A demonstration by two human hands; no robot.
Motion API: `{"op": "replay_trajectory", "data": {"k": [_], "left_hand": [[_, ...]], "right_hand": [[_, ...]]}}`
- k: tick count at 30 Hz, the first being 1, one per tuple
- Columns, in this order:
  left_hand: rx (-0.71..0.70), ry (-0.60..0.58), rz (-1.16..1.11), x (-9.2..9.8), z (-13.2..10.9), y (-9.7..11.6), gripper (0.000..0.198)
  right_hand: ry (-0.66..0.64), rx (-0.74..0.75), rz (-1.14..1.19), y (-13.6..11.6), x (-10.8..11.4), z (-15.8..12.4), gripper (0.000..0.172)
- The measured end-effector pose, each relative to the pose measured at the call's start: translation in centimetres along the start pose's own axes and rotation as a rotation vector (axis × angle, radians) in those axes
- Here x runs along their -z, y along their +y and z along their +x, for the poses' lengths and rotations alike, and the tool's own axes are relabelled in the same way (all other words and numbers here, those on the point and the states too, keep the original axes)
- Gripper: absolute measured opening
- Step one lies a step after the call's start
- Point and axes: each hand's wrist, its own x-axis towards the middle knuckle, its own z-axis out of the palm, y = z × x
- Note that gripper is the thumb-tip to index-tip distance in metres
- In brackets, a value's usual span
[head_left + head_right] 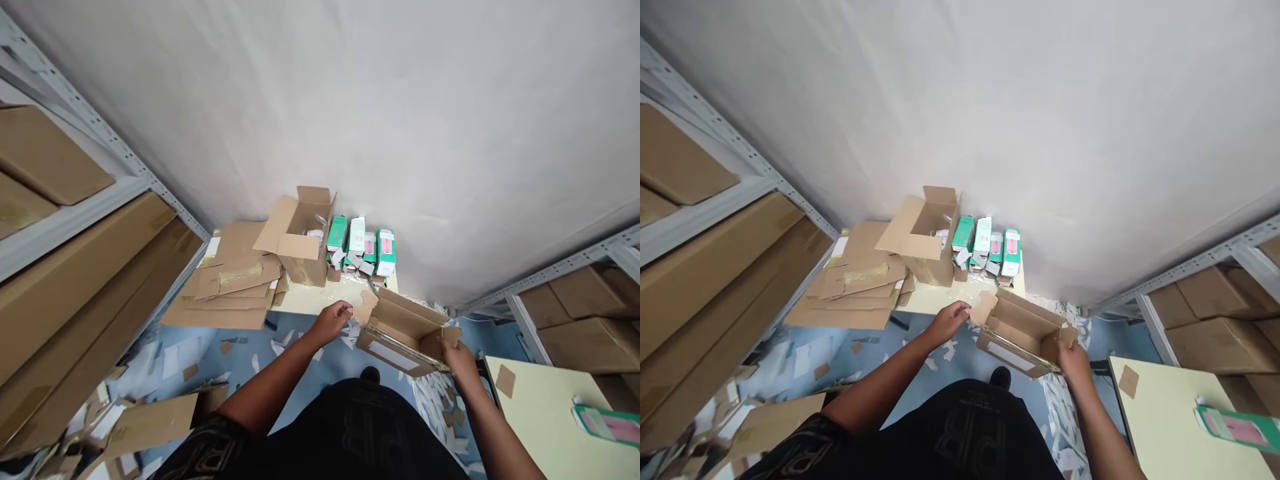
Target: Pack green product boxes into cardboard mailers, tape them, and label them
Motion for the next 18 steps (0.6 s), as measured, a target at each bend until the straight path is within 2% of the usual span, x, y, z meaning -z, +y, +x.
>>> {"op": "replay_trajectory", "data": {"k": [6, 10, 12, 14, 16, 18], "left_hand": [[0.0, 0.139, 0.125, 0.8, 1.9, 1.4, 0.029], [-0.043, 0.272, 0.25, 2.8, 3.2, 4.5, 0.029], [-0.073, 0.361, 0.321, 4.9, 3.8, 6.6, 0.029], [-0.106, 0.464, 0.37, 7.8, 4.9, 8.6, 0.029], [-0.13, 0.548, 0.434, 11.3, 6.6, 10.3, 0.03], [-0.117, 0.551, 0.546, 15.1, 9.2, 11.3, 0.029]], "right_hand": [[-0.074, 0.088, -0.008, -3.8, -0.7, 4.8, 0.048], [-0.17, 0.17, 0.01, -6.6, -1.3, 7.9, 0.046], [-0.221, 0.206, -0.007, -8.2, -1.6, 9.0, 0.045], [-0.256, 0.243, -0.033, -9.9, -2.0, 9.6, 0.045], [-0.282, 0.281, -0.046, -11.4, -2.7, 9.8, 0.046], [-0.306, 0.303, -0.049, -12.7, -3.6, 9.6, 0.048]]}}
